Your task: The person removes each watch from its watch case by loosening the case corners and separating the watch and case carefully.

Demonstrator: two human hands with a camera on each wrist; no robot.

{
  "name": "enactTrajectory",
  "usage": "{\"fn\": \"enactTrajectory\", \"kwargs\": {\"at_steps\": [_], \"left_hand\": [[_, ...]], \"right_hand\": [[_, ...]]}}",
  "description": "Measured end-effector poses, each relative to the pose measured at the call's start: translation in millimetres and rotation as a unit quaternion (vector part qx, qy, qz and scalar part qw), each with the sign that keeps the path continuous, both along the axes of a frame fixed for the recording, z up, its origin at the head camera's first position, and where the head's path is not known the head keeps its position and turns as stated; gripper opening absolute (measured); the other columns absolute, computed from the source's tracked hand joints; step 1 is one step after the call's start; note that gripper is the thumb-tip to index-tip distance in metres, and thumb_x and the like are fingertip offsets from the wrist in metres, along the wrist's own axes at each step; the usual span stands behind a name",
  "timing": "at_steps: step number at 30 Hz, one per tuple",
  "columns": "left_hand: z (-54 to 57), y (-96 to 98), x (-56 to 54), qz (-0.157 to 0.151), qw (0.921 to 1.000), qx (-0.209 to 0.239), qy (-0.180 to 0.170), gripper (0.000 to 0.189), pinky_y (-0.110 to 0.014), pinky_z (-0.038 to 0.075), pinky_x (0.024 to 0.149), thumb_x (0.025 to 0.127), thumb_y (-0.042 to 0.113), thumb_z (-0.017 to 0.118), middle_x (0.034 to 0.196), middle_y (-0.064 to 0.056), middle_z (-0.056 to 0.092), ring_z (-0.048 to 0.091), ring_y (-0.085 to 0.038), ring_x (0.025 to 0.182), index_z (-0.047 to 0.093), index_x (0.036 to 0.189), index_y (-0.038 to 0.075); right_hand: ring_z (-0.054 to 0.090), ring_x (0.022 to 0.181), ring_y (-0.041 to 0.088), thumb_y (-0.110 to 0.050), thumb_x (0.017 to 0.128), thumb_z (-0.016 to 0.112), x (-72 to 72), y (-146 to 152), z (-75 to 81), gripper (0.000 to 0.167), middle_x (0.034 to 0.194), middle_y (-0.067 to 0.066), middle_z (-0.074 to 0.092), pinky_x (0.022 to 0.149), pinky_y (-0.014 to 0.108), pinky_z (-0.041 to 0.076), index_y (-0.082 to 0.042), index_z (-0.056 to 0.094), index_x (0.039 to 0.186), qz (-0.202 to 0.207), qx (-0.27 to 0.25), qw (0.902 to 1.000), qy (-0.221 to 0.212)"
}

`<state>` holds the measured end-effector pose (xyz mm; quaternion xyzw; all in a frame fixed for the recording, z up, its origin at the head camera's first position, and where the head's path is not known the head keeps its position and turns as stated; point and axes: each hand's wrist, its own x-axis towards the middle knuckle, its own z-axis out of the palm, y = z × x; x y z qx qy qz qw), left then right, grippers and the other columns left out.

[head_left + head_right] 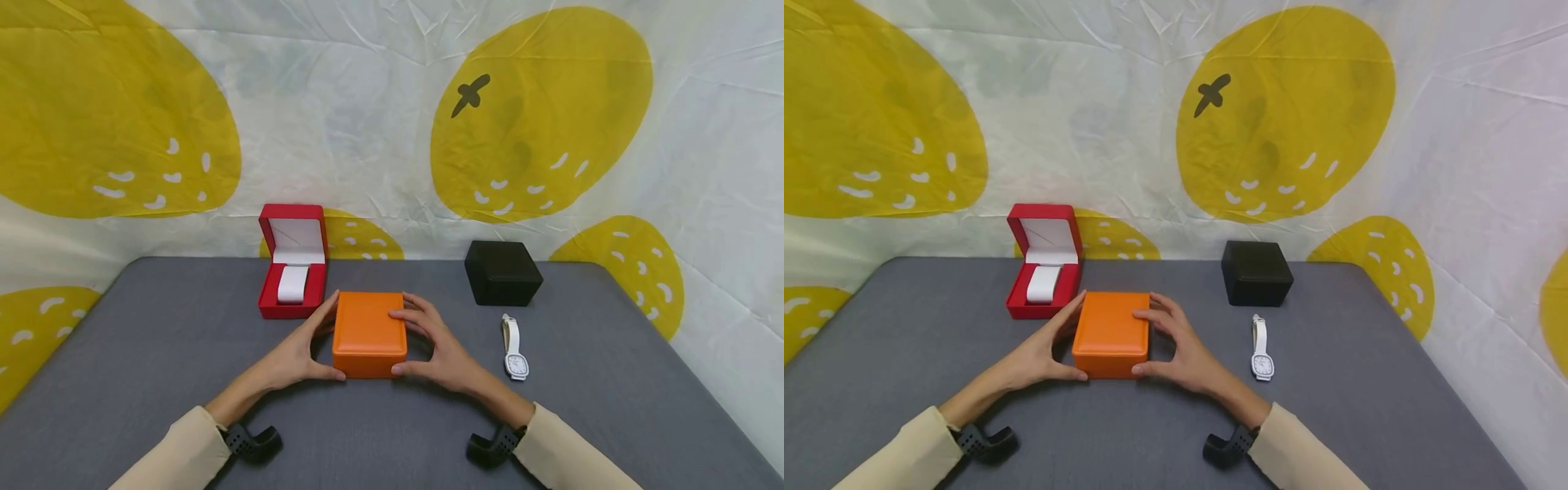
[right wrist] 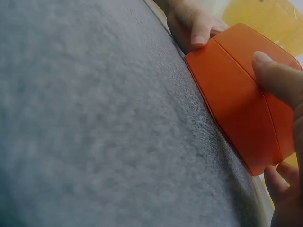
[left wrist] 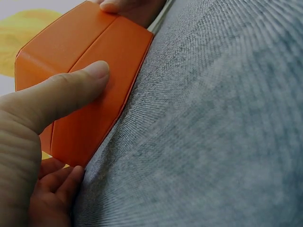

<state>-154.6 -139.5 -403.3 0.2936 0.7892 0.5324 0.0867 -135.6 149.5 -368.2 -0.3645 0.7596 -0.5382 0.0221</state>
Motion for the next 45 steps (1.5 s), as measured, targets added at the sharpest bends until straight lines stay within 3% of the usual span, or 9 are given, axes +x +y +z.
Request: {"fn": "enactTrajectory", "kwargs": {"at_steps": [2, 11, 21, 31, 39, 42, 45], "left_hand": [[0.3, 0.0, -0.4, -0.002, 1.0000, -0.001, 0.007, 0.120, -0.046, 0.030, 0.108, 0.067, 0.023, 0.088, 0.153, -0.001, 0.027, 0.036, -0.021, 0.133, 0.006, 0.155, 0.023], [0.0, -0.1, -2.2, 0.001, 0.9999, -0.005, 0.014, 0.119, -0.045, 0.032, 0.107, 0.067, 0.025, 0.088, 0.151, -0.001, 0.030, 0.038, -0.020, 0.131, 0.007, 0.154, 0.028], [-2.1, -1.1, -1.5, 0.002, 0.9999, -0.014, 0.009, 0.119, -0.041, 0.031, 0.108, 0.068, 0.026, 0.088, 0.150, 0.003, 0.030, 0.038, -0.017, 0.131, 0.007, 0.155, 0.024], [-1.7, -2.0, -0.8, 0.002, 0.9997, -0.017, 0.014, 0.119, -0.041, 0.031, 0.108, 0.068, 0.027, 0.088, 0.150, 0.003, 0.030, 0.038, -0.016, 0.131, 0.007, 0.154, 0.026], [-3.4, -1.6, -0.8, 0.004, 0.9995, -0.022, 0.021, 0.119, -0.039, 0.032, 0.108, 0.068, 0.027, 0.088, 0.149, 0.004, 0.030, 0.038, -0.014, 0.130, 0.007, 0.154, 0.026], [-4.1, -1.8, 0.1, 0.004, 0.9995, -0.020, 0.024, 0.119, -0.041, 0.032, 0.108, 0.068, 0.026, 0.088, 0.149, 0.005, 0.031, 0.038, -0.014, 0.130, 0.007, 0.155, 0.024], [-4.0, -1.5, 0.5, 0.004, 0.9993, -0.024, 0.028, 0.119, -0.042, 0.031, 0.108, 0.068, 0.028, 0.088, 0.151, 0.006, 0.029, 0.038, -0.014, 0.130, 0.006, 0.155, 0.025]], "right_hand": [[0.024, 0.138, 0.033, 0.003, 0.073, 0.080, -0.8, 0, 0.6, 0.071, 0.152, 0.019, 0.014, 0.105, 0.053, 0.030, 0.000, 0.046, 0.136, -0.002, 0.005, 1.0000, -0.001], [0.021, 0.139, 0.036, 0.001, 0.073, 0.081, -3.3, 0, -0.3, 0.061, 0.155, 0.013, 0.013, 0.107, 0.060, 0.022, -0.005, 0.057, 0.129, -0.007, 0.027, 0.9991, 0.033], [0.023, 0.138, 0.035, 0.005, 0.074, 0.079, -4.3, 0, -5.0, 0.060, 0.154, 0.011, 0.012, 0.100, 0.052, 0.039, 0.000, 0.054, 0.128, 0.018, -0.030, 0.9990, -0.029], [0.025, 0.137, 0.030, 0.003, 0.073, 0.080, -3.6, -1, -3.0, 0.061, 0.154, 0.010, 0.014, 0.100, 0.050, 0.040, -0.002, 0.054, 0.127, 0.010, -0.025, 0.9989, -0.038], [0.025, 0.137, 0.034, 0.003, 0.072, 0.080, -2.7, -1, -2.6, 0.062, 0.154, 0.017, 0.016, 0.099, 0.054, 0.040, -0.002, 0.053, 0.127, 0.006, -0.022, 0.9984, -0.053], [0.026, 0.136, 0.035, 0.002, 0.071, 0.082, -4.3, -1, -6.1, 0.061, 0.152, 0.020, 0.018, 0.098, 0.055, 0.040, -0.002, 0.054, 0.126, 0.001, -0.027, 0.9982, -0.053], [0.028, 0.136, 0.032, 0.000, 0.070, 0.083, -9.2, 0, -15.0, 0.062, 0.152, 0.015, 0.022, 0.097, 0.054, 0.041, -0.006, 0.056, 0.125, -0.011, -0.032, 0.9981, -0.052]]}}
